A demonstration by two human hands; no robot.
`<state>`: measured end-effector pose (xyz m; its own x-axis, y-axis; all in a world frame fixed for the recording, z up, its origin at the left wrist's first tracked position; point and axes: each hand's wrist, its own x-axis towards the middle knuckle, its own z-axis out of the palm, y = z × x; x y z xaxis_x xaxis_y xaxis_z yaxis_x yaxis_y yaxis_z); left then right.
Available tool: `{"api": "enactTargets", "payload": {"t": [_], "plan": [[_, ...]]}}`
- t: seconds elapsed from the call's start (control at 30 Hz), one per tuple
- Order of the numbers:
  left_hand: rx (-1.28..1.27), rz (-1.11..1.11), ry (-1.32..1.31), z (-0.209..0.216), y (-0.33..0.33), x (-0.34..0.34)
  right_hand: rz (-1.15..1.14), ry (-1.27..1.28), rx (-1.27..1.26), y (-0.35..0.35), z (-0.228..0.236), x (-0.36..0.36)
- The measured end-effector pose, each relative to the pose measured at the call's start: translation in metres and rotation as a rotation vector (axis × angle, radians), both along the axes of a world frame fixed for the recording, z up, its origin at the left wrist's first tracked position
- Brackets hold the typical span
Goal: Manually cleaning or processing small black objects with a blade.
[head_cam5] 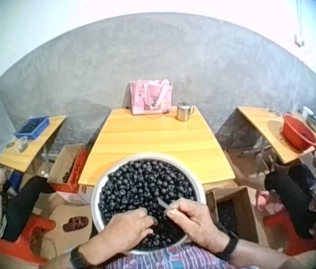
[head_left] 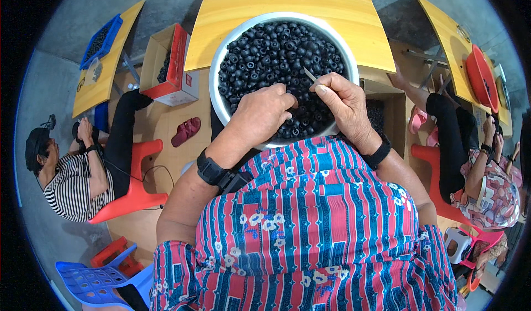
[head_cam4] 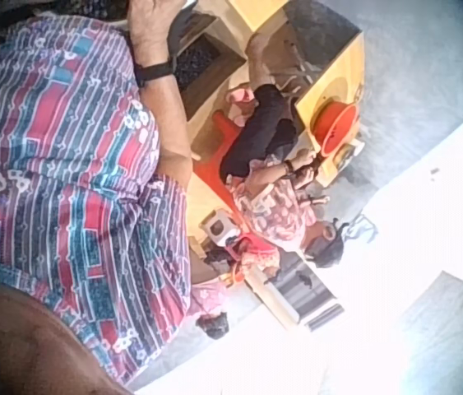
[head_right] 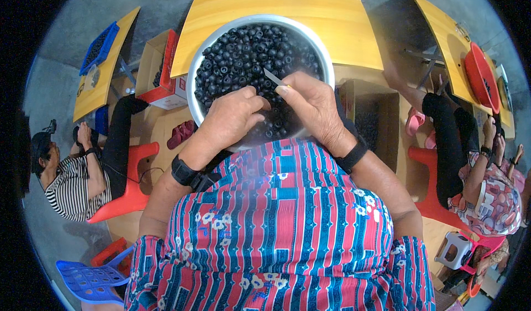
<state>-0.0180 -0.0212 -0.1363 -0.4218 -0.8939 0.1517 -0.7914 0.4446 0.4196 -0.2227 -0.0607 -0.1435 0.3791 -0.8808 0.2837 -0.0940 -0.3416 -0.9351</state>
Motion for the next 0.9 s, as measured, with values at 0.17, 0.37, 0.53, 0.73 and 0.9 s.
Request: {"api": "enactTargets", "payload": {"t": [0.17,0.37,0.53,0.73,0.9], "plan": [[-0.029,0.024,0.213,-0.006,-0.004,0.004,0.048,0.031,0.042,0.0,0.004,-0.003],[0.624,0.058,1.163,-0.006,0.0,-0.003,0.141,-0.099,0.018,0.002,-0.004,0.001],[0.833,0.031,1.425,-0.015,0.003,-0.006,0.132,-0.011,-0.038,-0.001,-0.007,0.001],[0.975,-0.012,1.52,-0.03,0.003,-0.004,0.147,0.071,-0.092,-0.001,-0.003,0.001],[1.105,-0.024,1.607,-0.032,0.004,-0.002,0.168,0.082,-0.098,-0.001,-0.005,0.002]]}}
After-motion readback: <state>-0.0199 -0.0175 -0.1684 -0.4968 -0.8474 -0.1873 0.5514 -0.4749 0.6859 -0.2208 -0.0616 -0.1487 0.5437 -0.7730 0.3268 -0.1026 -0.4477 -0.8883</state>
